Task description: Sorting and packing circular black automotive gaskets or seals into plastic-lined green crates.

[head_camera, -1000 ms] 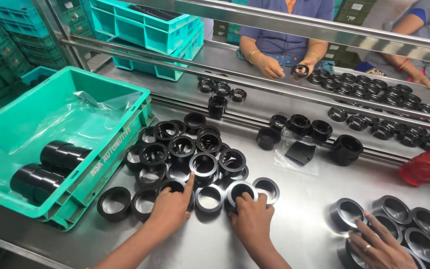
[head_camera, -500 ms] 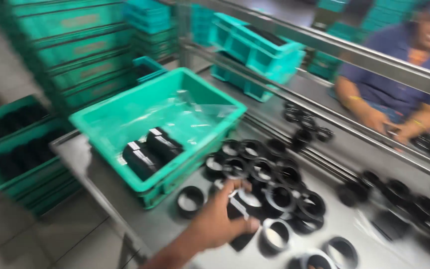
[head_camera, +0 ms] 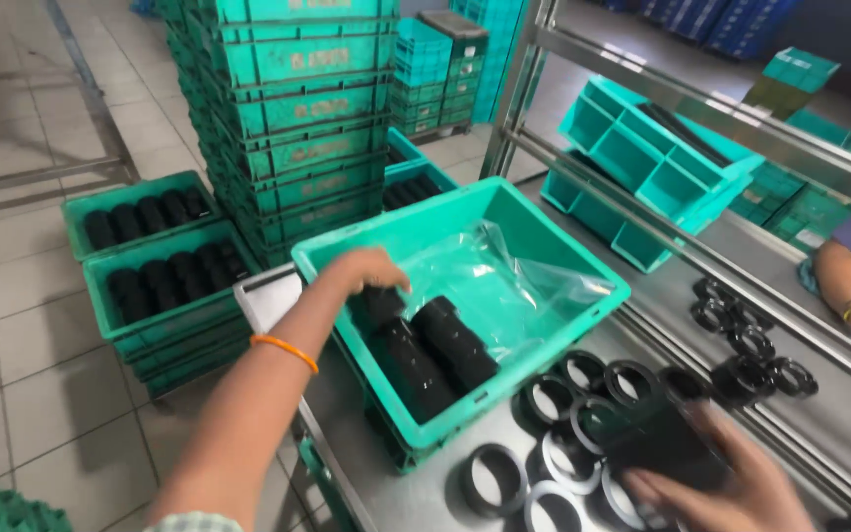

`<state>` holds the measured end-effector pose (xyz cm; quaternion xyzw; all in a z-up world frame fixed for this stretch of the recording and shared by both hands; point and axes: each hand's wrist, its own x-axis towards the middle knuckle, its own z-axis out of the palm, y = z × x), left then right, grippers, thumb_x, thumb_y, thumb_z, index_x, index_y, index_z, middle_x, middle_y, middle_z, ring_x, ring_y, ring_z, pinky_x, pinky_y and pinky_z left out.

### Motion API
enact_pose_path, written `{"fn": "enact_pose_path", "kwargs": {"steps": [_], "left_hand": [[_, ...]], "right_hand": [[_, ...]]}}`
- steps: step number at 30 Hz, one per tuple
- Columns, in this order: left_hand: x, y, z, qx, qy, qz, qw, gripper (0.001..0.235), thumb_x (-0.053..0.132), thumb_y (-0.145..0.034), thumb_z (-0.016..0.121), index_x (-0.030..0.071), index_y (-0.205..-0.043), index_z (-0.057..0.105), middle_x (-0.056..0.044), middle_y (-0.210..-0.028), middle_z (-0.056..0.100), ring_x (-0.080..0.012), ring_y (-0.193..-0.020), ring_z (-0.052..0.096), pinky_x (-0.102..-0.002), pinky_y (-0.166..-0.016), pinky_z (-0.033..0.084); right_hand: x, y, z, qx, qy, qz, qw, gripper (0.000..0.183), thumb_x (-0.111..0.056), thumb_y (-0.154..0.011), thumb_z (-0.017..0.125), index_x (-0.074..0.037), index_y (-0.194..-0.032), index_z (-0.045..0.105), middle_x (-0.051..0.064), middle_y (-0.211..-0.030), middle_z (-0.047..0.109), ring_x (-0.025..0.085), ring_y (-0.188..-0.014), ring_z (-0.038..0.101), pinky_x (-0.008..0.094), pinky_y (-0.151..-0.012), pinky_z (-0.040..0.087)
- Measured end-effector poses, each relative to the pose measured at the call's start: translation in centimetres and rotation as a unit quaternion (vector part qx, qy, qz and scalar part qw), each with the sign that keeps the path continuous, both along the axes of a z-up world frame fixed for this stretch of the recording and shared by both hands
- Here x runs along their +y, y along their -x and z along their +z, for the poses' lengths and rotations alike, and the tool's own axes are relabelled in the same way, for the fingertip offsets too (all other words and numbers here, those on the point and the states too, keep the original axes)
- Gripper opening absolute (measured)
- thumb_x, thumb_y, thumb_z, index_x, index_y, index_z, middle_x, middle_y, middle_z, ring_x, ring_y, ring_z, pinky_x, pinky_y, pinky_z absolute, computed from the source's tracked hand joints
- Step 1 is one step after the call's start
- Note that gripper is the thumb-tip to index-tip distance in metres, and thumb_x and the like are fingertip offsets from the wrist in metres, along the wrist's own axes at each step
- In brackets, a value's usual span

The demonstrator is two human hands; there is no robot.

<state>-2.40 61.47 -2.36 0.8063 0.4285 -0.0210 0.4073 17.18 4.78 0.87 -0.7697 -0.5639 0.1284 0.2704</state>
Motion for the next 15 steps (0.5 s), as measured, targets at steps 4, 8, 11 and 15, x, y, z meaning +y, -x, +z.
{"fn": "enact_pose_path", "kwargs": {"steps": [4, 8, 11, 15], "left_hand": [[0.8, 0.6, -3.7, 0.026, 0.075, 0.029, 0.996, 0.097, 0.047, -0.063, 0.092, 0.002, -0.141, 0.058, -0.023, -0.153, 0.047, -0.0382, -0.137, 0.046, -0.05, -0.111, 0.041], [-1.4, 1.6, -1.1, 0.123, 0.082, -0.055, 0.987, 0.112, 0.061, -0.058, 0.089, 0.008, -0.15, 0.05, -0.02, -0.16, 0.039, -0.0361, -0.146, 0.039, -0.046, -0.117, 0.036], [-1.5, 1.6, -1.0, 0.149, 0.017, -0.12, 0.981, 0.12, 0.071, -0.048, 0.083, 0.008, -0.146, 0.058, -0.018, -0.156, 0.05, -0.0322, -0.14, 0.052, -0.042, -0.113, 0.043], [-1.9, 1.9, -1.1, 0.145, 0.011, -0.081, 0.986, 0.136, 0.074, -0.053, 0.091, -0.002, -0.153, 0.039, -0.021, -0.159, 0.039, -0.0346, -0.143, 0.045, -0.045, -0.115, 0.043]], "right_hand": [[24.9, 8.9, 16.5, 0.04, -0.009, 0.038, 0.998, 0.081, -0.032, -0.063, 0.092, -0.01, -0.128, 0.049, 0.014, -0.108, 0.078, 0.025, -0.094, 0.081, 0.039, -0.079, 0.063], [40.4, 9.4, 13.5, -0.179, 0.212, 0.164, 0.947, 0.085, -0.034, -0.059, 0.09, -0.023, -0.134, 0.052, 0.015, -0.093, 0.076, 0.039, -0.081, 0.075, 0.048, -0.068, 0.058], [49.4, 7.7, 6.6, -0.167, 0.396, 0.196, 0.881, 0.08, -0.035, -0.059, 0.089, -0.022, -0.135, 0.066, 0.01, -0.107, 0.073, 0.035, -0.083, 0.077, 0.047, -0.064, 0.064], [56.5, 4.4, -5.5, -0.219, 0.498, 0.278, 0.792, 0.075, -0.046, -0.062, 0.093, -0.007, -0.125, 0.082, 0.015, -0.121, 0.077, 0.029, -0.097, 0.073, 0.039, -0.073, 0.058]]}}
